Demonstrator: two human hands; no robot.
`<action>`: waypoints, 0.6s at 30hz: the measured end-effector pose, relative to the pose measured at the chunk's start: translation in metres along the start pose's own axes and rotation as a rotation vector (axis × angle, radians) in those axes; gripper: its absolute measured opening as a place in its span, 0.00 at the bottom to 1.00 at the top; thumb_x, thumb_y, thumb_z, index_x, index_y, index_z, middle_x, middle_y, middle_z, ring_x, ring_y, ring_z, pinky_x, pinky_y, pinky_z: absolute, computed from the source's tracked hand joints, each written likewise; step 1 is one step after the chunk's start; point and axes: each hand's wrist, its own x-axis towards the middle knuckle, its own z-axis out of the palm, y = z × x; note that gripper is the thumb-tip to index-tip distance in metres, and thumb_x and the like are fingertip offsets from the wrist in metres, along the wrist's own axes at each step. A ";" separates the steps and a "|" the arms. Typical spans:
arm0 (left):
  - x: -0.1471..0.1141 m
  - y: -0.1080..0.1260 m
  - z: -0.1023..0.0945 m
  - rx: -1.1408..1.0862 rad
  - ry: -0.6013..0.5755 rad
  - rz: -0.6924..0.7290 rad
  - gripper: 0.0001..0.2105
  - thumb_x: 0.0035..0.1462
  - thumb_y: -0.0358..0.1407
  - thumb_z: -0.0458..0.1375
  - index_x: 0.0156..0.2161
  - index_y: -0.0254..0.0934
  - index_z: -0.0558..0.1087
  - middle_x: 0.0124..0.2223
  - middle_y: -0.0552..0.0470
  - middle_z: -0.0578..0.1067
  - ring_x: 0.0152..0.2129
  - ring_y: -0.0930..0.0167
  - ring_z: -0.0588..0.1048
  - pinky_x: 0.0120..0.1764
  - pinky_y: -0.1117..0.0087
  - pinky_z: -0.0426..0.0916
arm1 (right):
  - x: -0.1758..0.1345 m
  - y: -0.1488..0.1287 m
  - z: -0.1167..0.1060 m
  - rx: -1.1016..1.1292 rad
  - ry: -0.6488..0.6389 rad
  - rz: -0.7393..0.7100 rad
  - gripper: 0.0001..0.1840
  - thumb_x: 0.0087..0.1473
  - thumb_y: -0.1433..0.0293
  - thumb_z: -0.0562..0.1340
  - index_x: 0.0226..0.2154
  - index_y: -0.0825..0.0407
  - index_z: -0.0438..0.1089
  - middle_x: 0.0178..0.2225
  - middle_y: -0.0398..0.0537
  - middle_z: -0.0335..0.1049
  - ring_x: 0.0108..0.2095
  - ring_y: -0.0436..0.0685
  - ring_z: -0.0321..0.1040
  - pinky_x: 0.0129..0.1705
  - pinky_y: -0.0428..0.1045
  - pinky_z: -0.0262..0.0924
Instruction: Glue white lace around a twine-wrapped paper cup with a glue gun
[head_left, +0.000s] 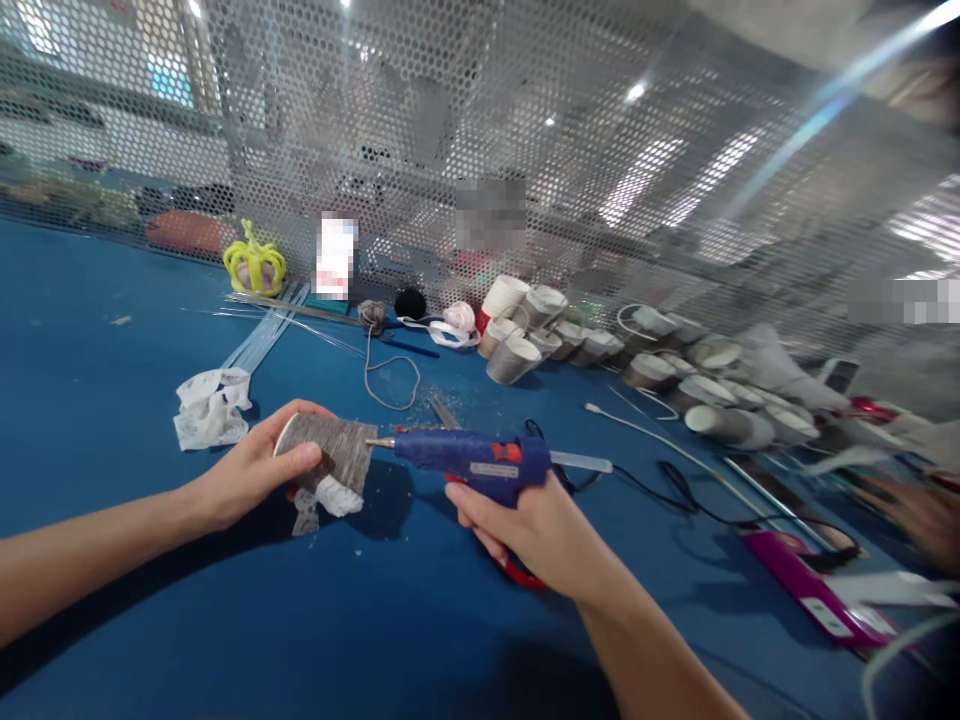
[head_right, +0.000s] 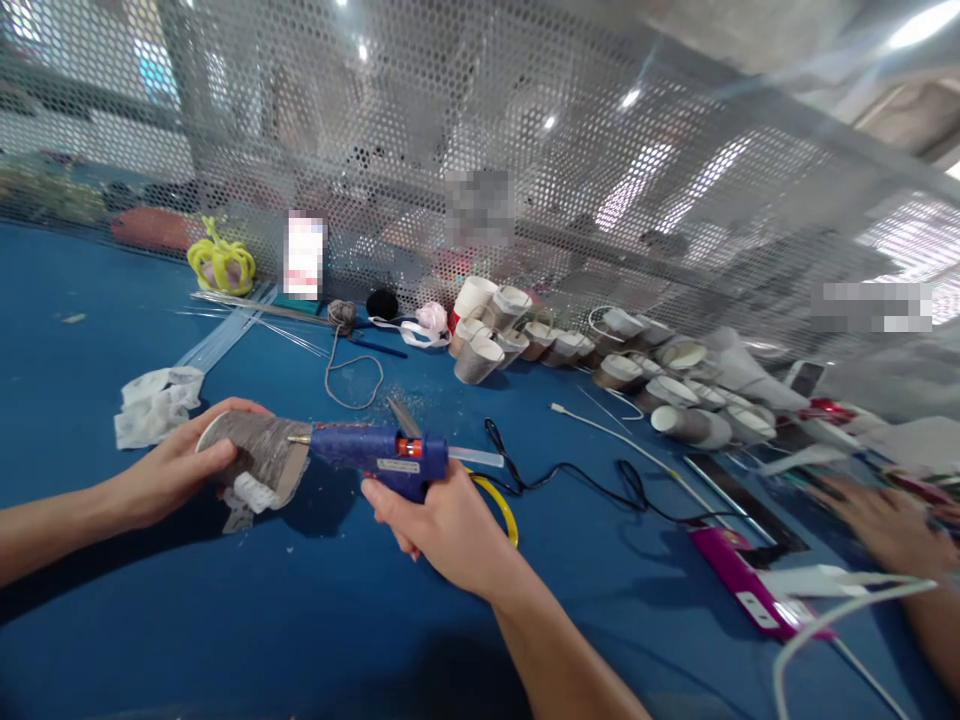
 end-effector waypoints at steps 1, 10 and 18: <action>0.000 -0.001 0.000 -0.002 0.005 0.000 0.17 0.49 0.47 0.56 0.43 0.43 0.62 0.29 0.57 0.66 0.22 0.73 0.64 0.20 0.76 0.60 | 0.000 0.000 0.000 0.010 -0.023 0.006 0.17 0.50 0.59 0.57 0.18 0.54 0.60 0.10 0.37 0.55 0.12 0.45 0.54 0.15 0.42 0.53; 0.000 0.003 0.001 0.020 -0.010 -0.012 0.17 0.49 0.47 0.55 0.42 0.42 0.62 0.28 0.56 0.66 0.21 0.73 0.64 0.21 0.76 0.59 | 0.001 0.002 0.001 -0.016 0.022 0.002 0.18 0.51 0.60 0.57 0.18 0.54 0.61 0.10 0.37 0.56 0.12 0.45 0.55 0.18 0.43 0.56; 0.001 0.002 0.002 0.043 0.017 -0.004 0.20 0.48 0.48 0.55 0.43 0.39 0.62 0.26 0.57 0.66 0.20 0.73 0.64 0.20 0.76 0.58 | -0.001 -0.003 0.006 0.012 -0.037 0.005 0.14 0.48 0.62 0.58 0.19 0.53 0.61 0.10 0.37 0.56 0.12 0.45 0.54 0.14 0.41 0.53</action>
